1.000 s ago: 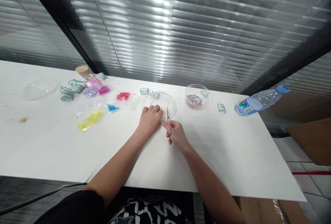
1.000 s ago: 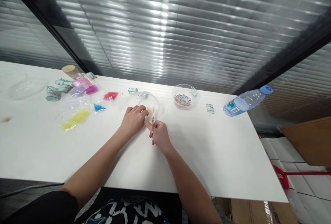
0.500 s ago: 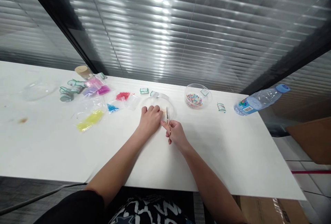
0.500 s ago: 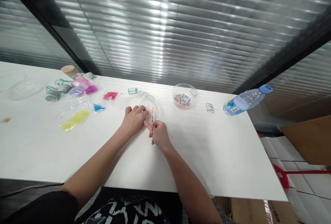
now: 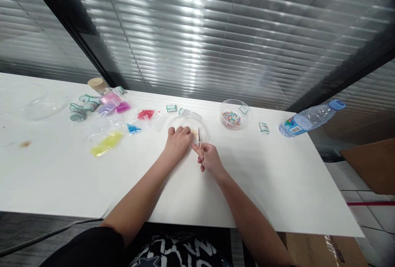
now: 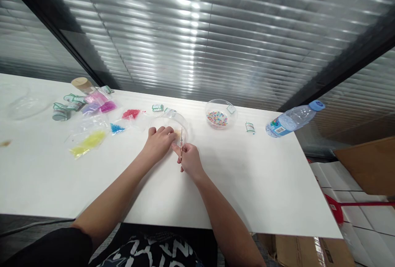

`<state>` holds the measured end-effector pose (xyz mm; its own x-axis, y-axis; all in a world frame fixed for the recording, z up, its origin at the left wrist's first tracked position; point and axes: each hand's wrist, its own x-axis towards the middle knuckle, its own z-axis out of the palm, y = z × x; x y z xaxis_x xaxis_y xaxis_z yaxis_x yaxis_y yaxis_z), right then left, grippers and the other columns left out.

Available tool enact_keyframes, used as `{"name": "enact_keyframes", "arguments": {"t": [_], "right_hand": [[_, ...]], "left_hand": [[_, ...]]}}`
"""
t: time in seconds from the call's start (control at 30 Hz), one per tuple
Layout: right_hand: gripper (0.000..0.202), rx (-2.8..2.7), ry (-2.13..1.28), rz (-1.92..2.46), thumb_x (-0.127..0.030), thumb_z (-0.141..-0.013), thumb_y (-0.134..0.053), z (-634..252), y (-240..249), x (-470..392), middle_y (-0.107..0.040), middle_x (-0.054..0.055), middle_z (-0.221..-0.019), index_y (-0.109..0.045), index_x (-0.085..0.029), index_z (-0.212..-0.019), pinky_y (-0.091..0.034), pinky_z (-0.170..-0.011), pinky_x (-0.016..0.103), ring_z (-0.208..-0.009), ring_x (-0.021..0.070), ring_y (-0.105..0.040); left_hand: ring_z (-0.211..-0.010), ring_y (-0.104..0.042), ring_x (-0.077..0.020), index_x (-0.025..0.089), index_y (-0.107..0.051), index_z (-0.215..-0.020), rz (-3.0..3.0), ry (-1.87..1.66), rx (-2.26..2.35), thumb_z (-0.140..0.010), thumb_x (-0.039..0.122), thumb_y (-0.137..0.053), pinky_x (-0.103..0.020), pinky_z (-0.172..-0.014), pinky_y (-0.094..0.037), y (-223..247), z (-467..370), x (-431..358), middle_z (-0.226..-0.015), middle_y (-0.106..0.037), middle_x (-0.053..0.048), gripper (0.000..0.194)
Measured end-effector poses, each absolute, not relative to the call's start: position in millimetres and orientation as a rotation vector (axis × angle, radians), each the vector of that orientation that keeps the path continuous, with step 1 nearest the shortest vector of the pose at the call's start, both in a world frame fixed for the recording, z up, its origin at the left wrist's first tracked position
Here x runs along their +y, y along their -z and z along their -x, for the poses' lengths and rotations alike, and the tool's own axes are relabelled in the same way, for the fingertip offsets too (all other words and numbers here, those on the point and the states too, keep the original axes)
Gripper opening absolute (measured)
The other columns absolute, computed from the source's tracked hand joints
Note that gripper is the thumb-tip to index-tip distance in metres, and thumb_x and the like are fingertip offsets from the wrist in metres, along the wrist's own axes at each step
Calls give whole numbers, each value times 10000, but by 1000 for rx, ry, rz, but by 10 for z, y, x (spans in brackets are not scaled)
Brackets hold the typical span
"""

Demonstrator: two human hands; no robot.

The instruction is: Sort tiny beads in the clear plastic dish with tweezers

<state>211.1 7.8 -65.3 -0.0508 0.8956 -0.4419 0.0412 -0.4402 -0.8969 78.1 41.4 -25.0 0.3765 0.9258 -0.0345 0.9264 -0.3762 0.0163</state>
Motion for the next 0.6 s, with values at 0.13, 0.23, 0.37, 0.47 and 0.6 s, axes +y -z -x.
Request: {"name": "enact_keyframes", "arguments": {"t": [0.13, 0.23, 0.37, 0.47, 0.6], "right_hand": [[450, -1026, -1575, 1532, -525, -742, -706, -2115, 652, 76, -459, -82, -430, -404, -220, -607, -319, -240, 180, -295, 54, -343], [448, -1030, -1578, 1524, -520, -746, -702, -2116, 646, 73, -460, -81, -431, -402, -219, -602, -320, -240, 180, -294, 55, -343], [448, -1024, -1569, 1521, -507, -748, -705, -2112, 644, 71, -454, -84, -422, -397, -219, -596, -322, -235, 180, -293, 57, -341], [433, -1026, -1569, 1521, -506, -751, -703, -2109, 643, 70, -456, -84, -421, -414, -217, -607, -321, -234, 177, -297, 59, -343], [435, -1028, -1574, 1518, -517, -753, -697, -2106, 644, 67, -450, -83, -418, -417, -218, -607, -314, -236, 176, -303, 61, -344]], "left_hand": [[-937, -594, -274, 148, -621, -792, -2559, 30, 1708, -876, 109, -471, -440, -784, -318, 245, -772, 433, -979, -649, -100, 177], [-932, -597, -275, 151, -608, -788, -2547, 36, 1698, -882, 117, -460, -440, -782, -317, 245, -770, 438, -940, -646, -94, 178], [-943, -599, -284, 148, -606, -845, -2561, 33, 1712, -874, 111, -459, -438, -782, -320, 259, -771, 440, -957, -646, -101, 154], [-944, -608, -286, 138, -597, -938, -2549, -12, 1722, -867, 114, -471, -428, -786, -330, 280, -767, 449, -976, -651, -106, 147], [-925, -626, -257, 144, -574, -1003, -2502, -203, 1700, -886, 122, -457, -406, -809, -353, 341, -741, 481, -981, -670, -96, 167]]}}
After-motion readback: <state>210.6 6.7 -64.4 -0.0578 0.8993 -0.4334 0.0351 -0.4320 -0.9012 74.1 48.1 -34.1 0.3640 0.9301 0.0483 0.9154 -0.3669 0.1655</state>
